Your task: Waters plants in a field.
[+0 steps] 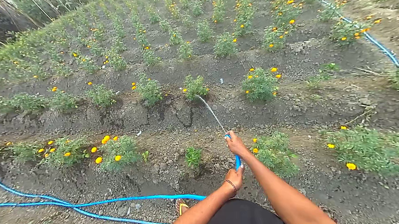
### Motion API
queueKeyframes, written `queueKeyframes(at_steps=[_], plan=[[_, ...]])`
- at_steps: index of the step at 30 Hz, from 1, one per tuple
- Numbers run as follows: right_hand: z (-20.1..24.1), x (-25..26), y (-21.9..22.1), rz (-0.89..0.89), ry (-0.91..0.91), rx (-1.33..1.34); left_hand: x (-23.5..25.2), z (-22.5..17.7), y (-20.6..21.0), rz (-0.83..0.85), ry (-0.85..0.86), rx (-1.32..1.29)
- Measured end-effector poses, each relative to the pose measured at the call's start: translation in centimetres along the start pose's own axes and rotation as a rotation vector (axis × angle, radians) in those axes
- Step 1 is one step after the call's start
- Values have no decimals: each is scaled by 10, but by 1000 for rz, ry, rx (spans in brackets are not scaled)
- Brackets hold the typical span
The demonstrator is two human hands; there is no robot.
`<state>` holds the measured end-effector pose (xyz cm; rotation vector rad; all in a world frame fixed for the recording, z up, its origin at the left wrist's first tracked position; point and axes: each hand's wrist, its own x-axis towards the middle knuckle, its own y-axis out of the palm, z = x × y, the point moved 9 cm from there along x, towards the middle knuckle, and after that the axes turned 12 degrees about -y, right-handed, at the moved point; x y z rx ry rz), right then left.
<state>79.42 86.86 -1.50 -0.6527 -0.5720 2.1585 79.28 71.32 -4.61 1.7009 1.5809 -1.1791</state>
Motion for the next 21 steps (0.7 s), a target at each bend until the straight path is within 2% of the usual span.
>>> queueKeyframes(at_steps=[21], plan=[[-15, -8, -8, -46, 26, 22, 4, 0, 10, 14, -4, 39]])
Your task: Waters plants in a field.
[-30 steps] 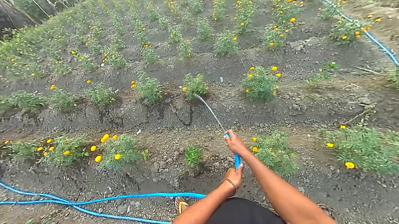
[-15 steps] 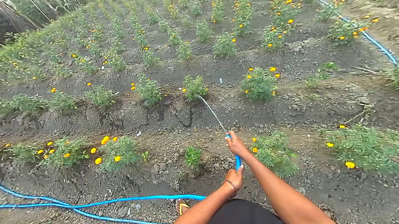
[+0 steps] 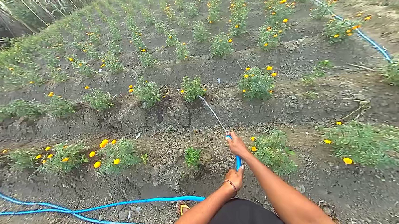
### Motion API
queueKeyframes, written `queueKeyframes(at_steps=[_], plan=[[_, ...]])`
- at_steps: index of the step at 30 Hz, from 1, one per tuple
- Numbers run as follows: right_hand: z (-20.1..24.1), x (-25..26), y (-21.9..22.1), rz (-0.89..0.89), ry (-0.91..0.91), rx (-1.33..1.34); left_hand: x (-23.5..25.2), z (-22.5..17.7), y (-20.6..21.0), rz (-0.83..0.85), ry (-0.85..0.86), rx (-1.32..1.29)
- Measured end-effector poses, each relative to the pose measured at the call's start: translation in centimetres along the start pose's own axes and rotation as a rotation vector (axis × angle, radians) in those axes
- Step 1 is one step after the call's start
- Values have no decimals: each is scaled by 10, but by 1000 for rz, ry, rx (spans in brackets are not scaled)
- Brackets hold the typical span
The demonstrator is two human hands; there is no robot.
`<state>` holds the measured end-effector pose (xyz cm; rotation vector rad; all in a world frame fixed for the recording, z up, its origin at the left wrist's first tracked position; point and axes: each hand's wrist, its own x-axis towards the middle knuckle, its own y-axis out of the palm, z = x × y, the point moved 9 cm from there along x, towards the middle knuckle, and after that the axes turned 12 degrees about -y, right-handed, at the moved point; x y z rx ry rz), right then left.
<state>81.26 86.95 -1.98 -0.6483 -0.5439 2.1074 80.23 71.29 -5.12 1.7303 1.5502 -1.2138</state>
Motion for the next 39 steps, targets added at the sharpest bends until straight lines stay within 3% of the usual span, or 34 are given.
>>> queueKeyframes(at_steps=[39], plan=[[-24, -16, -18, -68, 123, 22, -2, -7, 12, 31, 0, 89]])
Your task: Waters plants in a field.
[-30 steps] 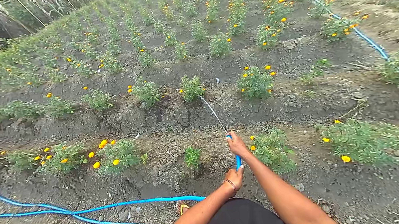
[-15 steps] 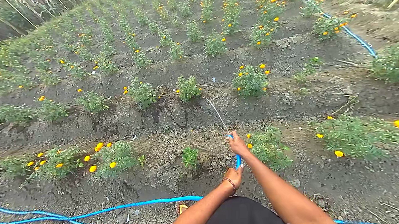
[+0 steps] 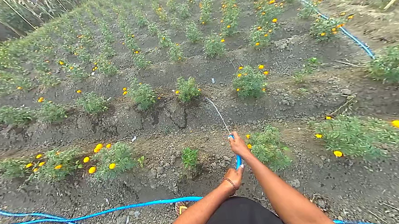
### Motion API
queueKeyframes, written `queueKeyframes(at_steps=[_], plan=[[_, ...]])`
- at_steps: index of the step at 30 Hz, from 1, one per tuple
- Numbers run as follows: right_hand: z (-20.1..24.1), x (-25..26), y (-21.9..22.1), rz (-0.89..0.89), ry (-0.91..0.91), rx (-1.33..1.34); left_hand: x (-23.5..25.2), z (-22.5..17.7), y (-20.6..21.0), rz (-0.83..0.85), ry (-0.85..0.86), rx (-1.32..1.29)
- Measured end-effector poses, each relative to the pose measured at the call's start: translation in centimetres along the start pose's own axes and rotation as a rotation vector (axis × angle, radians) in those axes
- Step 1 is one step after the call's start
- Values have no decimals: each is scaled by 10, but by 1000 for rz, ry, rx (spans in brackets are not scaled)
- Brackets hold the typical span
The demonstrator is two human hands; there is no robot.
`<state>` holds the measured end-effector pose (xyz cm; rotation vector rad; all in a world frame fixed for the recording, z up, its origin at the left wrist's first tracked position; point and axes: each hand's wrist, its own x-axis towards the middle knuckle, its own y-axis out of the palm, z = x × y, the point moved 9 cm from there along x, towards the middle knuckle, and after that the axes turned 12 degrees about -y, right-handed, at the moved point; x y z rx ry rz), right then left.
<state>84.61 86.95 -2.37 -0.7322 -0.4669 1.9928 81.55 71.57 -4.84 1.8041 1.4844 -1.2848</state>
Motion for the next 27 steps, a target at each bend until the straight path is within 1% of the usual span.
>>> queueKeyframes(at_steps=[8, 27], plan=[[-1, 0, -1, -2, -5, -28, 3, 2, 1, 7, -8, -54], [10, 4, 21, 99, -10, -65, -4, 11, -6, 8, -30, -107]])
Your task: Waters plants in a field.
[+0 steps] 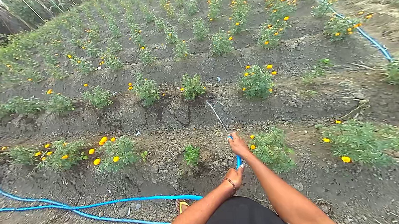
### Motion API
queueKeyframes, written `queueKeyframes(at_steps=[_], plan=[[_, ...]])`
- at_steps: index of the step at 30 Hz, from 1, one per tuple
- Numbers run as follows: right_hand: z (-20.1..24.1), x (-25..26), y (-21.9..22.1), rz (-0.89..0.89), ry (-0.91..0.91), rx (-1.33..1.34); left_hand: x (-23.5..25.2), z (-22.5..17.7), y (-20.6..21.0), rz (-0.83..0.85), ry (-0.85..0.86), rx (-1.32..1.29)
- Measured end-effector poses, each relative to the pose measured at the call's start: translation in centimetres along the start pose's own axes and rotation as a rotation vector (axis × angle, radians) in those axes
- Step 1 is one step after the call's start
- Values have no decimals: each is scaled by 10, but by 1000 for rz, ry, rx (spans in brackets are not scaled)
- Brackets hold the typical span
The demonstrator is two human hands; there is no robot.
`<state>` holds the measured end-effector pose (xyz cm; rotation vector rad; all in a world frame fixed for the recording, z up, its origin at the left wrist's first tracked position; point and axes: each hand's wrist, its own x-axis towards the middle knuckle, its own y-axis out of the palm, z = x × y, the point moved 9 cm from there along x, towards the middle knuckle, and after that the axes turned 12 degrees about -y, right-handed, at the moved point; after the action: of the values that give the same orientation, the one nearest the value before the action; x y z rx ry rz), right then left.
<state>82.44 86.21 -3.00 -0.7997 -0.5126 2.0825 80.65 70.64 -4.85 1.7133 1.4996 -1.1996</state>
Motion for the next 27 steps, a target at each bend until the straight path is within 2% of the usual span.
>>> queueKeyframes(at_steps=[11, 27], plan=[[-6, -6, -11, -52, 46, 38, 3, -4, 2, -9, 6, 48], [-4, -7, -22, -67, -8, 48, -1, -12, 8, -11, 16, 77]])
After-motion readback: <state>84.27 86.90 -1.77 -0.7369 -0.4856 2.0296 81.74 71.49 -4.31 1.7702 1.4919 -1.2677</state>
